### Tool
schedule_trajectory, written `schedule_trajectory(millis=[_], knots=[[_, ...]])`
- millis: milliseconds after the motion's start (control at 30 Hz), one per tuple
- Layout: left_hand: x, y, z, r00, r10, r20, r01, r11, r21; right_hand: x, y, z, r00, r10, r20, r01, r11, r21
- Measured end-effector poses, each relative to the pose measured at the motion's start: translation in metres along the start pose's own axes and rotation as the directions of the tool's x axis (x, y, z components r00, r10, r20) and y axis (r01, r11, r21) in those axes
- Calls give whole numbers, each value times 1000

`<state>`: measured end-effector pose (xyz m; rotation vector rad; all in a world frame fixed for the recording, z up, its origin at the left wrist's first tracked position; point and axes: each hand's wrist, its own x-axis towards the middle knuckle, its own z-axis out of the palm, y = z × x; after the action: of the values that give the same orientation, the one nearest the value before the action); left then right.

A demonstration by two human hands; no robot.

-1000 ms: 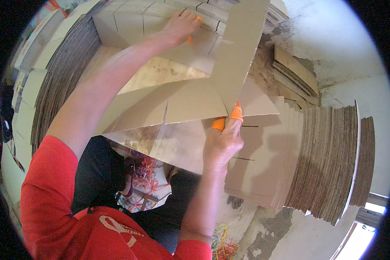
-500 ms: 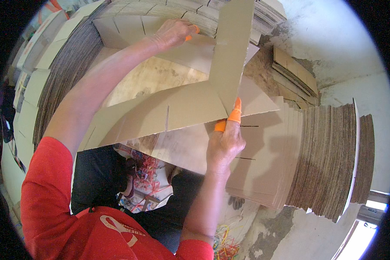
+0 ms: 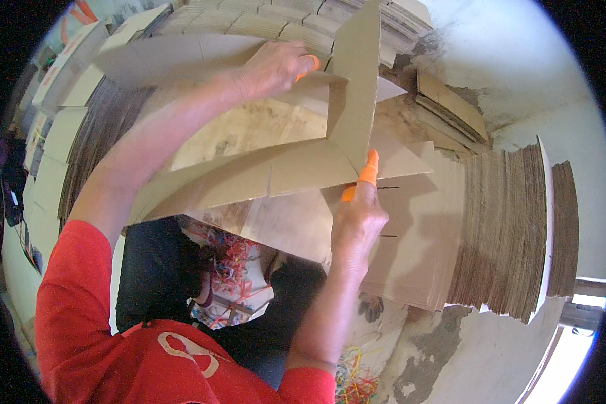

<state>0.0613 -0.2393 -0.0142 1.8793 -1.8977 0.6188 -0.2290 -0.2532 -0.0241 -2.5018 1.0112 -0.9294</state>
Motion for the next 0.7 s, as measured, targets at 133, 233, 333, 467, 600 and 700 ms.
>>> schedule_trajectory(millis=[133, 233, 333, 467, 600, 700], knots=[[-5, 5, -13, 992, -24, -123, 24, 1000, -6, -10, -14, -17, 999, -22, -26, 23, 999, 39], [-13, 10, -26, 997, -33, -72, 32, 999, -10, -19, -21, -24, 1000, 0, -30, 1, 999, 43], [-19, 23, -36, 994, -95, 54, 100, 990, -96, -28, -17, -30, 995, -23, -99, 27, 999, 34], [-29, 39, -49, 995, -101, 4, 101, 987, -124, -43, -31, -41, 1000, -10, -26, 10, 1000, 16], [-35, 54, -56, 998, -64, -25, 60, 988, -139, -47, -42, -54, 999, 31, -24, -31, 1000, 5], [-40, 73, -58, 1000, -23, -13, 19, 964, -264, -40, -43, -61, 990, 18, 142, 2, 991, -133]])
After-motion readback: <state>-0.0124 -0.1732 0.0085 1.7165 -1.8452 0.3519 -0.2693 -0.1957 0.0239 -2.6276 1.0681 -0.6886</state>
